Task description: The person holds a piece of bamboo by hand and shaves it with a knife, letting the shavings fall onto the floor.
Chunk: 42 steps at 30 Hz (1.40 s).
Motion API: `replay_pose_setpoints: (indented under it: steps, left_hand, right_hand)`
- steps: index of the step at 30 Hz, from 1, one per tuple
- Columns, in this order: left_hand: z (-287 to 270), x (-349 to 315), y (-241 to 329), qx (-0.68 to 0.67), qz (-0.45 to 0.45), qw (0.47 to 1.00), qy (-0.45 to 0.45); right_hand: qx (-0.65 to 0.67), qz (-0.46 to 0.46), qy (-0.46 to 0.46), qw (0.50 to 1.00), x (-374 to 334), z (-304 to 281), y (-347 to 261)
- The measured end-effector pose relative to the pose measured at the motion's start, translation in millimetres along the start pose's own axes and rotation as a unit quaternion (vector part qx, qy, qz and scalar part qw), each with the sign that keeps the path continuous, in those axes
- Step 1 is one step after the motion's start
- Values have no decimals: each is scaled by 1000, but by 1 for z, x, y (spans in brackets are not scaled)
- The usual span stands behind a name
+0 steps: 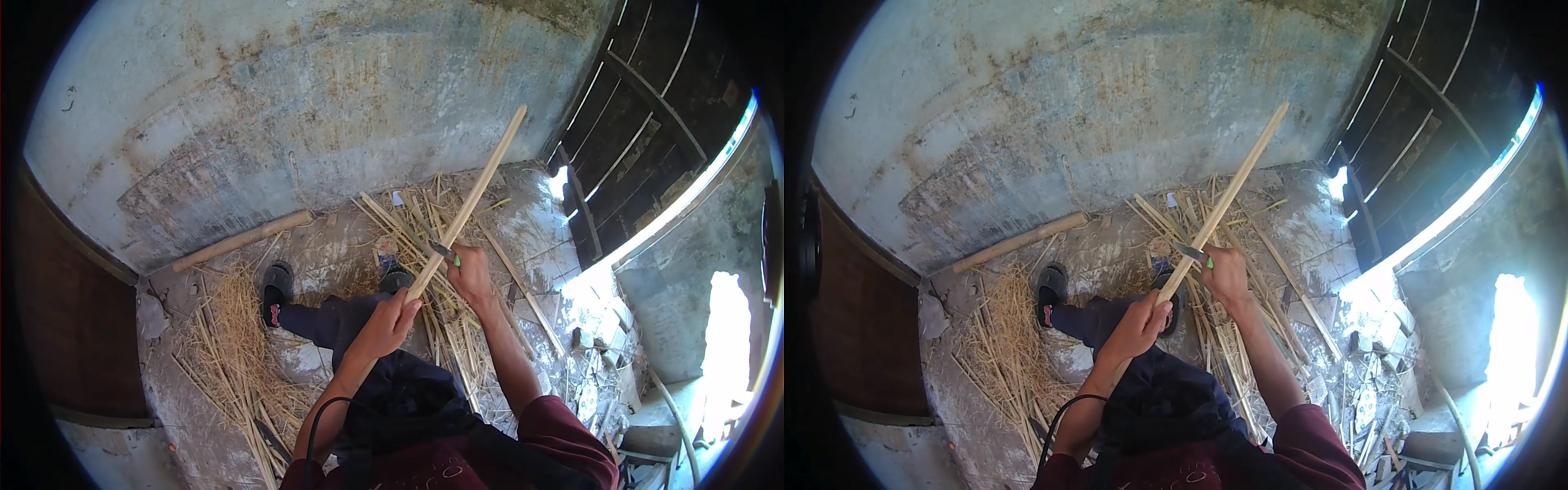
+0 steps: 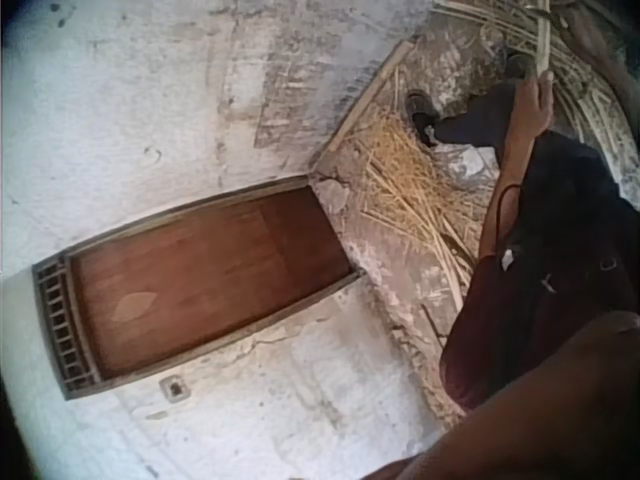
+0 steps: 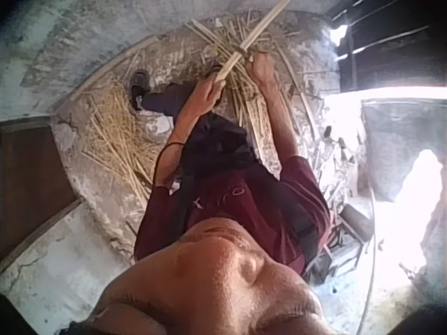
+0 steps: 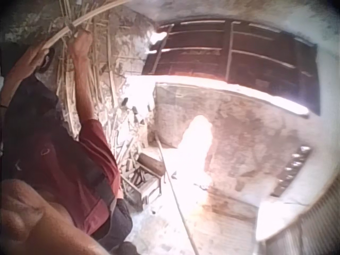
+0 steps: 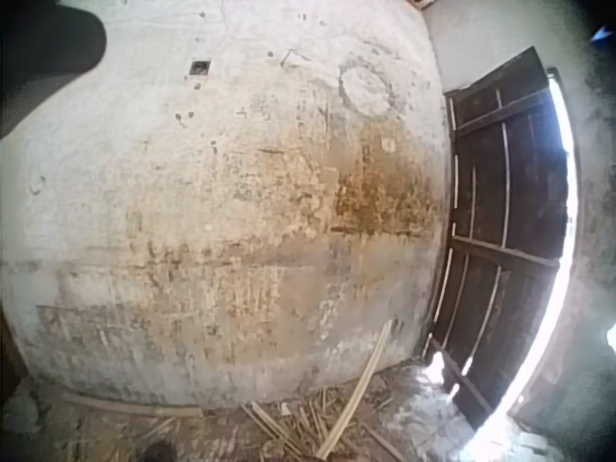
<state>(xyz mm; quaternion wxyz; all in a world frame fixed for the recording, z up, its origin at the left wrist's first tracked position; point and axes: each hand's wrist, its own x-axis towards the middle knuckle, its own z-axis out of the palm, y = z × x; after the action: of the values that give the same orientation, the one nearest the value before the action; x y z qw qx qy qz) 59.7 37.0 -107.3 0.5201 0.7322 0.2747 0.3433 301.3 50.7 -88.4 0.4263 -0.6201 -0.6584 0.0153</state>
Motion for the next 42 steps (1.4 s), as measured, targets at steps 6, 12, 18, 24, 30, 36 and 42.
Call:
replay_pose_setpoints:
  steps: [6, 12, 18, 24, 30, 36, 42]
  left_hand:
    - [-8, -2, 6, 17, -29, 999, -32]
    - [-9, -5, 8, 27, -23, 999, -28]
    - [-10, -14, 11, 14, -31, 998, -52]
    - [-11, -9, 13, -5, -35, 998, -49]
    - [-11, -8, 8, -14, -31, 998, -51]
    - [-13, -15, 12, 4, -18, 999, -37]
    - [-21, -27, 28, -9, -58, 997, -42]
  right_hand:
    - [-34, -13, 8, 999, 7, -1, 9]
    - [-36, -14, 25, 999, 16, 2, 24]
    - [-47, 158, 105, 981, 44, -22, 58]
    - [-138, 57, 128, 980, 65, -40, 69]
    - [-102, 44, 97, 989, 63, -37, 68]
    - [-124, 18, 86, 988, 75, -51, 57]
    - [-177, 13, 77, 981, 95, -52, 76]
